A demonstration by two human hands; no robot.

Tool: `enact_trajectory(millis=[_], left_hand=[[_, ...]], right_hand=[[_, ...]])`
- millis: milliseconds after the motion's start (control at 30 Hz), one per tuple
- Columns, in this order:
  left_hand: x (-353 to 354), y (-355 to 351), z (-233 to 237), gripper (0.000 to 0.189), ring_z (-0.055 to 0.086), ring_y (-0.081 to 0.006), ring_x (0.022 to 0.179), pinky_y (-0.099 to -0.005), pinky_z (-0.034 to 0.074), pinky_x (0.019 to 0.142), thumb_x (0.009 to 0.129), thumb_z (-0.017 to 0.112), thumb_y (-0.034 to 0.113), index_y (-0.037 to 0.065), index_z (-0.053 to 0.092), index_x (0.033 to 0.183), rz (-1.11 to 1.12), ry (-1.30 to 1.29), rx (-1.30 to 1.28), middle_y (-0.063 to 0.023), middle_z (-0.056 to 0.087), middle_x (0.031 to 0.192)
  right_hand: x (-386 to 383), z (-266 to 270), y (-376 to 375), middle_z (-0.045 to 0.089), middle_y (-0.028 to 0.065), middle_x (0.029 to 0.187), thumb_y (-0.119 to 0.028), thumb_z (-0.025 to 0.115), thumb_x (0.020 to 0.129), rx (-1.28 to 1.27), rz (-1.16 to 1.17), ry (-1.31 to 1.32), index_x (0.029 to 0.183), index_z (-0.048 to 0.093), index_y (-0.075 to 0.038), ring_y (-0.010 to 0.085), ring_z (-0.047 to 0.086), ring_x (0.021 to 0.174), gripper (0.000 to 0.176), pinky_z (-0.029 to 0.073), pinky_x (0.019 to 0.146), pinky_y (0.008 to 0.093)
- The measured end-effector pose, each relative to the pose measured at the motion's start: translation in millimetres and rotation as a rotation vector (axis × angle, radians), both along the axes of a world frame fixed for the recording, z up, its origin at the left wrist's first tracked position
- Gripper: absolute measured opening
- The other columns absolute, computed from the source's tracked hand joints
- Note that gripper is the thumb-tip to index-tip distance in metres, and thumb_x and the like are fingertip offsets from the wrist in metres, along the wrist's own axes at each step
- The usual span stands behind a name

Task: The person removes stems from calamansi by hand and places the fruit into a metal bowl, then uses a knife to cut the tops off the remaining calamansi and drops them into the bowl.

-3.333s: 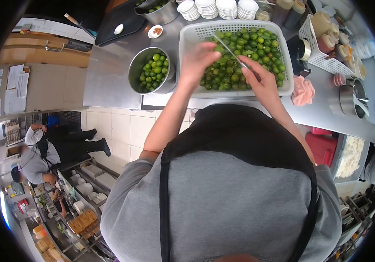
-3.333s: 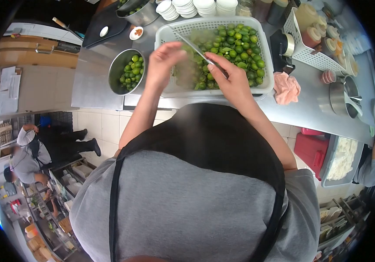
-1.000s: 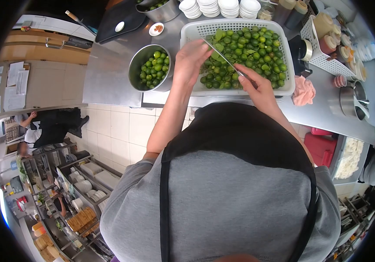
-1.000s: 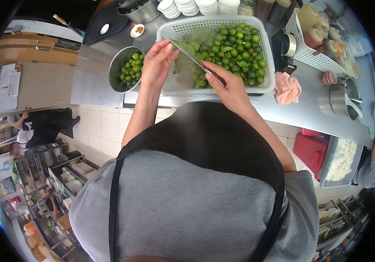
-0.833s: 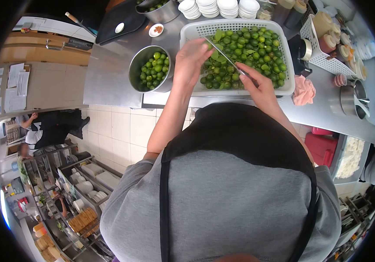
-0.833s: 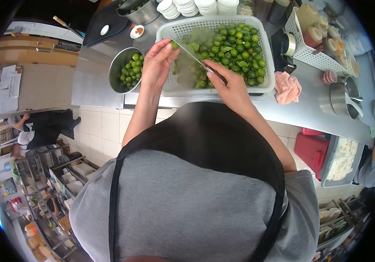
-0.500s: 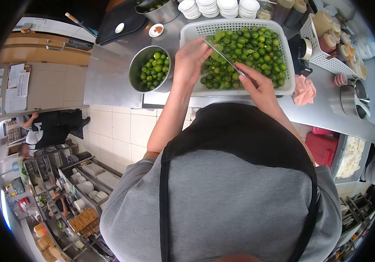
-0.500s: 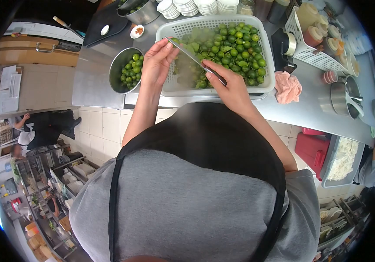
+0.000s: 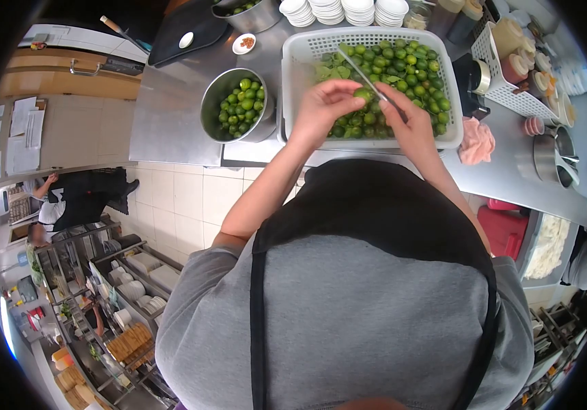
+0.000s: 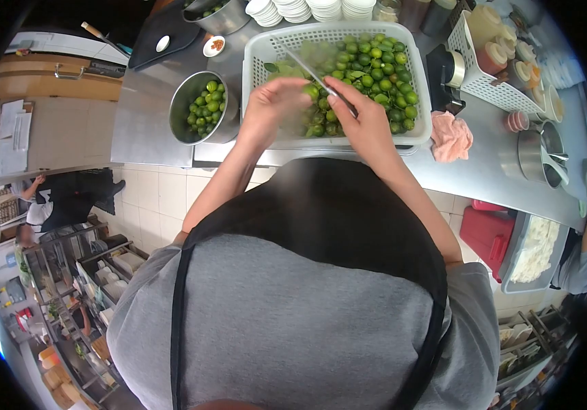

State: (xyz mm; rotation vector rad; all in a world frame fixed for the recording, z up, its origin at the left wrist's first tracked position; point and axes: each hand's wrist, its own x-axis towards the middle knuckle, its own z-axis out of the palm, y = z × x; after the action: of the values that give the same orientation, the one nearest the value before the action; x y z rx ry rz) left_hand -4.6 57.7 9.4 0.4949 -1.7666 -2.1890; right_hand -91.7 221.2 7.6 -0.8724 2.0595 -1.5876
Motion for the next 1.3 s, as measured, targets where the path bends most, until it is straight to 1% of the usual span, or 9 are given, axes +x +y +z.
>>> enact_trajectory(millis=[133,300,533,667,833,933,1100,1167,1300], left_hand=[[-8.4,-16.4,-14.5,0.022,0.061,-0.0120,0.084,-0.0260,0.050,0.078,0.080,0.060,-0.003,0.001,0.062,0.102,0.168,0.034,-0.006,-0.0067,0.064,0.095],[-8.9,-32.1,-7.6,0.017,0.060,-0.0142,0.083,-0.0317,0.051,0.082,0.081,0.062,0.000,-0.001,0.059,0.097,0.260,0.173,0.073,-0.0062,0.061,0.090],[-10.8,-24.0,-18.0,0.017,0.060,-0.0115,0.079,-0.0249,0.048,0.076,0.078,0.065,-0.001,0.000,0.061,0.094,0.248,0.106,-0.105,-0.0056,0.063,0.088],[-9.5,-10.3,-9.8,0.014,0.060,-0.0118,0.081,-0.0248,0.047,0.077,0.079,0.064,0.000,0.001,0.061,0.092,0.128,0.119,-0.037,-0.0074,0.065,0.091],[-1.0,-34.1,-10.1,0.017,0.061,-0.0182,0.087,-0.0316,0.048,0.086,0.083,0.061,0.008,-0.001,0.059,0.097,0.039,0.178,0.444,-0.0103,0.063,0.097],[15.2,-67.2,-11.0,0.020,0.061,-0.0207,0.089,-0.0335,0.048,0.086,0.083,0.062,0.009,-0.003,0.057,0.099,0.125,0.211,0.418,-0.0111,0.062,0.098],[60.4,-119.9,13.1,0.029,0.061,-0.0233,0.086,-0.0328,0.050,0.080,0.074,0.069,0.007,-0.004,0.059,0.099,0.548,0.044,-0.176,-0.0110,0.062,0.095],[70.2,-118.9,25.9,0.029,0.061,-0.0258,0.080,-0.0328,0.049,0.076,0.067,0.072,0.008,-0.001,0.063,0.093,0.736,-0.405,-1.220,-0.0106,0.063,0.089],[43.9,-94.4,-5.1,0.013,0.058,-0.0245,0.087,-0.0340,0.048,0.072,0.069,0.068,0.009,0.006,0.068,0.082,0.231,-0.367,-1.448,-0.0109,0.063,0.085]], right_hand=[[-1.4,5.2,2.8,0.064,0.0070,0.101,-0.017,0.054,0.089,-0.042,0.005,-0.054,0.117,0.056,-0.006,0.0065,0.055,0.083,0.030,0.043,0.076,0.0211],[10.8,-14.0,9.4,0.062,0.0105,0.110,-0.016,0.053,0.089,-0.129,0.109,0.057,0.119,0.054,-0.005,0.0184,0.061,0.098,0.032,0.045,0.080,0.0261],[9.4,-2.3,5.1,0.063,0.0101,0.108,-0.017,0.054,0.089,-0.069,0.080,0.061,0.119,0.054,-0.005,0.0169,0.062,0.091,0.032,0.046,0.077,0.0258],[6.6,1.1,-5.1,0.063,0.0105,0.106,-0.017,0.054,0.089,-0.062,0.064,0.019,0.117,0.055,-0.005,0.0167,0.062,0.087,0.031,0.046,0.076,0.0259],[7.3,-1.4,-5.7,0.064,0.0108,0.106,-0.018,0.054,0.089,-0.107,0.074,0.068,0.117,0.056,-0.005,0.0169,0.062,0.087,0.031,0.046,0.077,0.0263],[6.6,-8.6,-1.0,0.063,0.0111,0.106,-0.018,0.055,0.088,-0.057,0.121,0.058,0.117,0.056,-0.005,0.0171,0.062,0.086,0.031,0.046,0.077,0.0264],[0.5,-21.7,11.2,0.066,0.0095,0.099,-0.020,0.056,0.088,-0.042,0.061,0.007,0.117,0.056,-0.007,0.0136,0.060,0.081,0.032,0.045,0.073,0.0250],[-6.7,-19.5,18.6,0.066,0.0079,0.095,-0.020,0.056,0.088,0.029,0.045,-0.027,0.117,0.057,-0.008,0.0111,0.058,0.077,0.032,0.044,0.070,0.0239],[-8.9,-12.6,18.0,0.066,0.0049,0.091,-0.018,0.057,0.087,0.068,0.025,-0.062,0.117,0.057,-0.008,0.0065,0.052,0.070,0.032,0.042,0.065,0.0215]])
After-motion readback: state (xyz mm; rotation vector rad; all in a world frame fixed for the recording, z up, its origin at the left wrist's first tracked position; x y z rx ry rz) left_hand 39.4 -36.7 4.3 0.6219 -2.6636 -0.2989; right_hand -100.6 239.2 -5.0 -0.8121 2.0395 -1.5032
